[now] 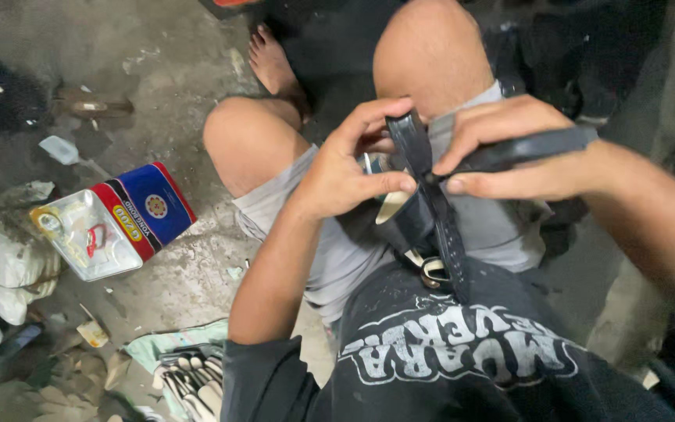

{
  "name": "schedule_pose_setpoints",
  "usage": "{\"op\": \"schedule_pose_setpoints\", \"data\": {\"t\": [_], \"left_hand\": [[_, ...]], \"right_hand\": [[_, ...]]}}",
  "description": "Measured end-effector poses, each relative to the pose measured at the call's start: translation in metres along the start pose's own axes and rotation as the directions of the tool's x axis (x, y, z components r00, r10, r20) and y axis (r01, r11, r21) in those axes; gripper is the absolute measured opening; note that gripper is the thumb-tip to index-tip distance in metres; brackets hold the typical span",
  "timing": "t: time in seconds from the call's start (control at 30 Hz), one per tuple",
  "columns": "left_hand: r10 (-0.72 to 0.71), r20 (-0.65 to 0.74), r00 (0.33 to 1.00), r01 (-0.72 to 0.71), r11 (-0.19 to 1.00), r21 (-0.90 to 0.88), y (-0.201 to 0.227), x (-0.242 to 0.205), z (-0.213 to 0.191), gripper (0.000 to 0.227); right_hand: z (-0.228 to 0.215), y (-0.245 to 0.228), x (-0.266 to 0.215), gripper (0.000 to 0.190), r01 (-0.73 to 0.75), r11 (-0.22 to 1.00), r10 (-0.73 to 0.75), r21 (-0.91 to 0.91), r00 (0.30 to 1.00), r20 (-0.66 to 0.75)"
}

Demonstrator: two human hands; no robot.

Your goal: The person uses a heated tool to press and smooth the strap of a black high-heeled shoe. They repeatedly apply the tool to the strap's edge and sole attachment, then place the shoe on a press machine before continuing the process.

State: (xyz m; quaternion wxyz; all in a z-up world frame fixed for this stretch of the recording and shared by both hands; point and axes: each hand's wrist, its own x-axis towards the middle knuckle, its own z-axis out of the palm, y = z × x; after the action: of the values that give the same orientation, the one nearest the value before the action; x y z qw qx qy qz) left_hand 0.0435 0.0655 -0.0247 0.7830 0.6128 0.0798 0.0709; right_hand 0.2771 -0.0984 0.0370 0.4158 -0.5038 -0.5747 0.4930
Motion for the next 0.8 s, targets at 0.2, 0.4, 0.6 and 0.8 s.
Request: {"op": "schedule_pose_setpoints", "data": {"t": [0.2, 0.4, 0.6, 0.8], "left_hand": [[-0.016, -0.440, 0.898, -0.226, 0.840, -0.494, 0.016, -0.025, -0.017, 0.057], [-0.058, -0.451, 0.890, -0.232, 0.796, -0.559, 0.032, -0.032, 0.005, 0.061], [-0.042, -0.547, 0.836, -0.084, 0.976, -0.203, 0.025, -0.033, 0.061, 0.068], [0.103, -0.558, 0.824, -0.294, 0.919, -0.264, 0.015, -0.043, 0.061, 0.090]], "right_hand": [[0.044, 0.000, -0.056, 0.060, -0.434, 0.739, 0.301, -0.515, 0.897, -0.324], [0.083, -0.021, -0.062, 0.076, -0.253, 0.787, 0.250, -0.562, 0.965, -0.084], [0.074, -0.027, -0.037, 0.081, -0.246, 0.964, 0.196, -0.102, 0.913, -0.357], [0.110, 0.000, 0.009, 0.054, -0.050, 0.883, 0.311, 0.466, 0.808, -0.501]]}}
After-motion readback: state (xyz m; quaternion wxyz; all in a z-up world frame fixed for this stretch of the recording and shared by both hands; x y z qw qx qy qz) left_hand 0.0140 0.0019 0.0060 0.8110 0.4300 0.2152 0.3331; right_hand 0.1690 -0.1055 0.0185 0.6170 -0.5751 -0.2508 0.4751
